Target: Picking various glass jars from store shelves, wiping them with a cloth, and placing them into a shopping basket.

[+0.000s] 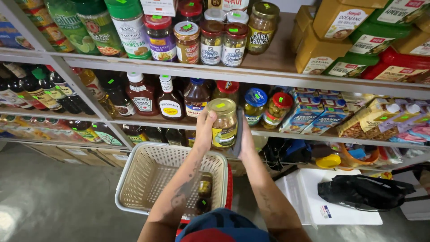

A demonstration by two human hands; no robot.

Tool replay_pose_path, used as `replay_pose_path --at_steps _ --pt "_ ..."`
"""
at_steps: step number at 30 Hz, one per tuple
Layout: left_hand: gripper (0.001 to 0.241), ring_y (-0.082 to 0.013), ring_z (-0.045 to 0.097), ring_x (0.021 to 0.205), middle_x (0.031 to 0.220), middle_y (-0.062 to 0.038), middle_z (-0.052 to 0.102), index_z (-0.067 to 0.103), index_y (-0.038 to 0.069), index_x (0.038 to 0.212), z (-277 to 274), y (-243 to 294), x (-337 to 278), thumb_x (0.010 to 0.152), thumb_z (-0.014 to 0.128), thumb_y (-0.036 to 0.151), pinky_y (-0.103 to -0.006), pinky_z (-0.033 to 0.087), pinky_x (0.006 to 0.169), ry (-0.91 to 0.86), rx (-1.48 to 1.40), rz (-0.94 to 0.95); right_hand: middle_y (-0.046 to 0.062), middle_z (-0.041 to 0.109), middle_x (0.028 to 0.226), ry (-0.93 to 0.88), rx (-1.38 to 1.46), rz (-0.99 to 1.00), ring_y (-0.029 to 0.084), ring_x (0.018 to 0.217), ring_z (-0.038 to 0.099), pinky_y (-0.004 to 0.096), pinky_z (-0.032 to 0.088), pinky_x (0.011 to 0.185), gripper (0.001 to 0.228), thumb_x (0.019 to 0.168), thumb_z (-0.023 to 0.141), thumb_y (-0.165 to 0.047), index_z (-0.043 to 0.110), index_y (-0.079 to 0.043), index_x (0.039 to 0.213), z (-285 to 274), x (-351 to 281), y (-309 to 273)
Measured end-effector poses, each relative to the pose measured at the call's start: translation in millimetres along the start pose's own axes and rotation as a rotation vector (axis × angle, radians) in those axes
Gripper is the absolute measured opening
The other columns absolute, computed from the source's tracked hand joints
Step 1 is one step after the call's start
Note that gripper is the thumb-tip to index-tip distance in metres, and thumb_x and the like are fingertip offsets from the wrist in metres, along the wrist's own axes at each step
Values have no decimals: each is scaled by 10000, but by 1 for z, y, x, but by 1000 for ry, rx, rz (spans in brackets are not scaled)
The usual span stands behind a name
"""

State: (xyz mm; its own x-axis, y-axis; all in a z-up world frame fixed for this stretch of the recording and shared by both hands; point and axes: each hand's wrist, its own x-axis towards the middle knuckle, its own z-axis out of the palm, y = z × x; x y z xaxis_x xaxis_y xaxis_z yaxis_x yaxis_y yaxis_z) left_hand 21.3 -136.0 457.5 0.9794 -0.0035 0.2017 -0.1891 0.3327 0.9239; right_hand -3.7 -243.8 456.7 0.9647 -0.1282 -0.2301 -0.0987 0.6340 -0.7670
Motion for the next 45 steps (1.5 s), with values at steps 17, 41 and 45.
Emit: replay_pose_path --at_steps 17,41,45 --pt "810 -368 581 1252 1229 -230 644 601 12 1356 -6 1 -6 868 665 654 -575 413 1089 -66 60 160 130 542 1505 -23 9 -16 249 1331 566 403 439 1162 723 923 620 -632 563 -150 1458 -19 35 0" --pt "949 -464 491 1342 1434 -331 441 334 -89 1519 5 30 4 964 509 661 -595 393 1148 30 -173 -65 171 500 1519 -153 -594 -913 313 1425 436 477 357 1184 447 930 449 152 639 -49 1281 -14 3 -18" --pt "928 -336 649 1156 1225 -230 644 510 -28 1473 1 6 22 927 500 723 -477 492 1056 -180 -102 182 107 654 1344 -180 -783 -809 238 1302 581 415 416 1139 328 1023 563 -86 668 -101 1333 -35 -19 -52"
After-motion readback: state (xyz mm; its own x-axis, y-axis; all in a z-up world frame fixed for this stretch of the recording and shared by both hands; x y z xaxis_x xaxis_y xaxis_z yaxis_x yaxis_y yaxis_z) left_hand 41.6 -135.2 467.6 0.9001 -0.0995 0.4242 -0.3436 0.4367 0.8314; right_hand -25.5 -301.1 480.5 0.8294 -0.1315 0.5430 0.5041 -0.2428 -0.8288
